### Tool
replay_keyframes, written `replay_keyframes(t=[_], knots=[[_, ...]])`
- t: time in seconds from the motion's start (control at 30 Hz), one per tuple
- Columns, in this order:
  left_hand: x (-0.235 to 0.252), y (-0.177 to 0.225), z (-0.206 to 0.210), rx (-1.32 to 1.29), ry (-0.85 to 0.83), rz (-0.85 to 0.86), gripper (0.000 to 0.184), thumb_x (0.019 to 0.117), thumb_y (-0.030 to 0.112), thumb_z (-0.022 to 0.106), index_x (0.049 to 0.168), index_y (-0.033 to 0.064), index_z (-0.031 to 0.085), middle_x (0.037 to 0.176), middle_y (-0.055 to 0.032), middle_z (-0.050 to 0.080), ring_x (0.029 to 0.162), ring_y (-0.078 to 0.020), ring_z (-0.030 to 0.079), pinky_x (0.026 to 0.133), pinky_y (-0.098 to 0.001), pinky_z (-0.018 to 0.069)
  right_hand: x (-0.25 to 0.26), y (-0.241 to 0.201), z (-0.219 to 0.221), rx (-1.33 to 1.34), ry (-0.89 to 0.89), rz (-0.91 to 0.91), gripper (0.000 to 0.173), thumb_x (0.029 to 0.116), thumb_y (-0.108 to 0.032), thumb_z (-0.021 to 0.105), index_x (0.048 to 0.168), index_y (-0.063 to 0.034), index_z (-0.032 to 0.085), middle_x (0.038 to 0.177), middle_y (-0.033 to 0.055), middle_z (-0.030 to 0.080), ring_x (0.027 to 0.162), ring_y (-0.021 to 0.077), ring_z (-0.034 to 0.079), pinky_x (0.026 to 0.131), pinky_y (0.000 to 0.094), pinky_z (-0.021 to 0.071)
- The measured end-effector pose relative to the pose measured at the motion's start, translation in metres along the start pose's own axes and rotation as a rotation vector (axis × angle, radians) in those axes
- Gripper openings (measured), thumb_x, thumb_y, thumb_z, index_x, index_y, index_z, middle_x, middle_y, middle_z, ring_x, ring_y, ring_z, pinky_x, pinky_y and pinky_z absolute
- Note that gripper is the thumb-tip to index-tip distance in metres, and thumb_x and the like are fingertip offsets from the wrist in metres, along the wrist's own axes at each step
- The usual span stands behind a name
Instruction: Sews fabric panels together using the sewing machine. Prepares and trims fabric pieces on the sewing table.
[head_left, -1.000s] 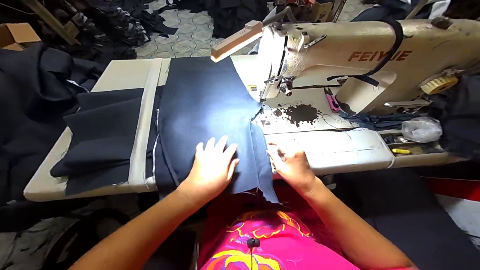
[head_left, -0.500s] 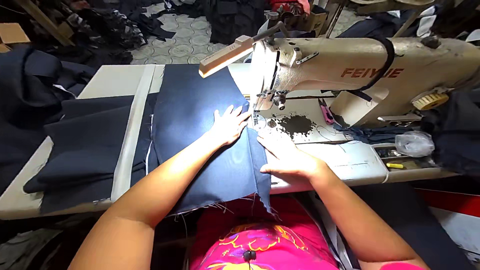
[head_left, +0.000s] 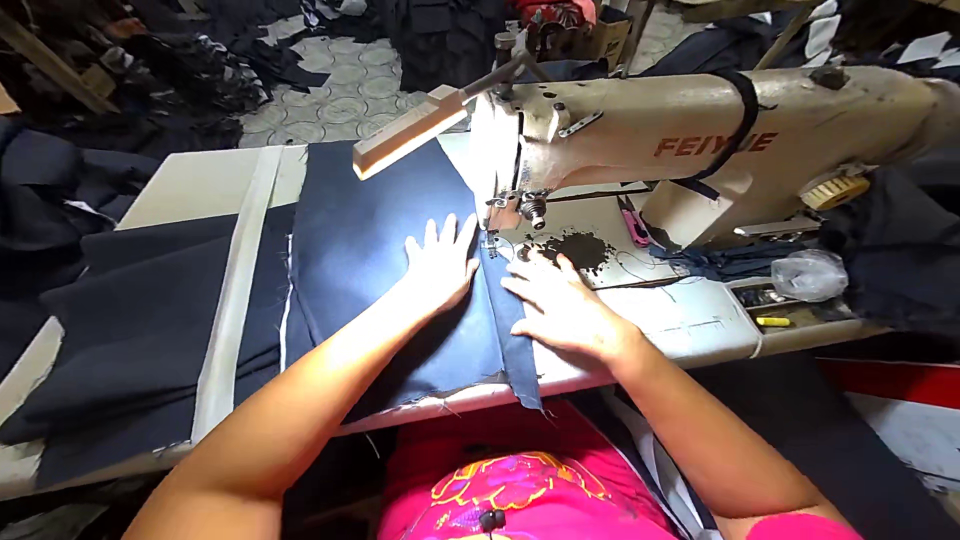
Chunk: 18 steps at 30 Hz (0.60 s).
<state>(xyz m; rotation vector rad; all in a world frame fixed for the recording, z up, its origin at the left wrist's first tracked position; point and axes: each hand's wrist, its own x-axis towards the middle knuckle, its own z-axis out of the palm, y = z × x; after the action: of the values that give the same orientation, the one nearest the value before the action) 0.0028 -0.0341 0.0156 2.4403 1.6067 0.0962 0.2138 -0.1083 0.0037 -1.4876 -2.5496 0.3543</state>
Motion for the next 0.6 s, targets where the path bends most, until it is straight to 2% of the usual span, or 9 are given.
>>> replay_keyframes(t=[0.07, 0.1, 0.17, 0.2, 0.27, 0.37, 0.43, 0.5, 0.6], knots=[[-0.049, 0.015, 0.013, -0.015, 0.090, 0.046, 0.067, 0.1071, 0.045, 0.044, 0.165, 0.0169, 0.024, 0.167, -0.0179, 0.028, 0.153, -0.0493, 0.022, 0.106, -0.0820, 0.0241, -0.017, -0.011, 0.015, -0.010, 0.136, -0.077, 0.065, 0.0848, -0.059, 0.069, 0.129, -0.0118, 0.072, 0.140, 0.0116, 0.064, 0.136, 0.0348, 0.053, 0.111, 0.0656, 0.0356], [-0.071, 0.018, 0.024, -0.029, 0.112, 0.086, 0.068, 0.1062, 0.051, 0.039, 0.164, 0.0178, 0.026, 0.167, -0.0149, 0.030, 0.153, -0.0469, 0.023, 0.106, -0.0819, 0.0246, -0.023, -0.018, 0.019, 0.019, 0.113, -0.050, 0.065, 0.0875, -0.058, 0.067, 0.133, -0.0119, 0.069, 0.141, 0.0109, 0.063, 0.133, 0.0326, 0.056, 0.108, 0.0620, 0.0393], [-0.100, 0.012, 0.050, -0.058, 0.148, 0.160, 0.070, 0.1033, 0.059, 0.031, 0.162, 0.0207, 0.035, 0.166, -0.0102, 0.035, 0.153, -0.0441, 0.026, 0.106, -0.0836, 0.0209, -0.032, -0.026, 0.024, 0.128, 0.047, 0.046, 0.062, 0.0954, -0.053, 0.062, 0.144, -0.0149, 0.061, 0.152, 0.0082, 0.055, 0.142, 0.0277, 0.048, 0.118, 0.0562, 0.0296], [-0.106, 0.004, 0.061, -0.066, 0.198, 0.201, 0.071, 0.1025, 0.061, 0.029, 0.160, 0.0205, 0.040, 0.164, -0.0094, 0.039, 0.153, -0.0435, 0.029, 0.107, -0.0838, 0.0199, -0.035, -0.026, 0.028, 0.143, 0.083, 0.056, 0.058, 0.0972, -0.051, 0.061, 0.144, -0.0162, 0.062, 0.152, 0.0068, 0.055, 0.143, 0.0254, 0.047, 0.120, 0.0536, 0.0278], [-0.108, -0.014, 0.072, -0.134, 0.304, 0.280, 0.073, 0.1014, 0.062, 0.032, 0.157, 0.0164, 0.045, 0.160, -0.0110, 0.044, 0.150, -0.0432, 0.034, 0.109, -0.0793, 0.0239, -0.039, -0.025, 0.037, 0.130, 0.203, 0.030, 0.048, 0.0983, -0.045, 0.061, 0.137, -0.0169, 0.067, 0.147, 0.0065, 0.060, 0.139, 0.0243, 0.051, 0.119, 0.0504, 0.0312], [-0.110, -0.027, 0.074, -0.293, 0.423, 0.403, 0.061, 0.1039, 0.047, 0.046, 0.150, 0.0070, 0.052, 0.154, -0.0192, 0.050, 0.147, -0.0404, 0.041, 0.117, -0.0636, 0.0301, -0.044, -0.025, 0.047, 0.086, 0.307, -0.015, 0.039, 0.1009, -0.037, 0.059, 0.133, -0.0169, 0.071, 0.143, 0.0059, 0.063, 0.139, 0.0248, 0.051, 0.119, 0.0497, 0.0323], [-0.112, -0.030, 0.074, -0.350, 0.501, 0.486, 0.050, 0.1039, 0.034, 0.054, 0.141, 0.0000, 0.059, 0.145, -0.0252, 0.056, 0.141, -0.0417, 0.048, 0.118, -0.0551, 0.0349, -0.051, -0.025, 0.054, 0.101, 0.407, -0.069, 0.033, 0.1002, -0.027, 0.060, 0.126, -0.0130, 0.074, 0.134, 0.0082, 0.068, 0.132, 0.0262, 0.057, 0.117, 0.0500, 0.0356], [-0.113, -0.034, 0.073, -0.363, 0.534, 0.527, 0.044, 0.1041, 0.028, 0.055, 0.134, -0.0037, 0.062, 0.139, -0.0280, 0.060, 0.137, -0.0417, 0.052, 0.117, -0.0507, 0.0384, -0.063, -0.022, 0.055, 0.172, 0.506, -0.102, 0.025, 0.0969, -0.016, 0.064, 0.115, -0.0064, 0.078, 0.117, 0.0112, 0.075, 0.118, 0.0278, 0.066, 0.114, 0.0496, 0.0407], [-0.114, -0.035, 0.072, -0.385, 0.575, 0.526, 0.039, 0.1041, 0.024, 0.055, 0.126, -0.0066, 0.066, 0.131, -0.0290, 0.065, 0.133, -0.0414, 0.056, 0.116, -0.0488, 0.0405, -0.086, -0.003, 0.049, 0.126, 0.673, -0.040, 0.016, 0.0866, -0.003, 0.068, 0.098, 0.0007, 0.079, 0.106, 0.0150, 0.076, 0.107, 0.0306, 0.070, 0.105, 0.0494, 0.0497]])
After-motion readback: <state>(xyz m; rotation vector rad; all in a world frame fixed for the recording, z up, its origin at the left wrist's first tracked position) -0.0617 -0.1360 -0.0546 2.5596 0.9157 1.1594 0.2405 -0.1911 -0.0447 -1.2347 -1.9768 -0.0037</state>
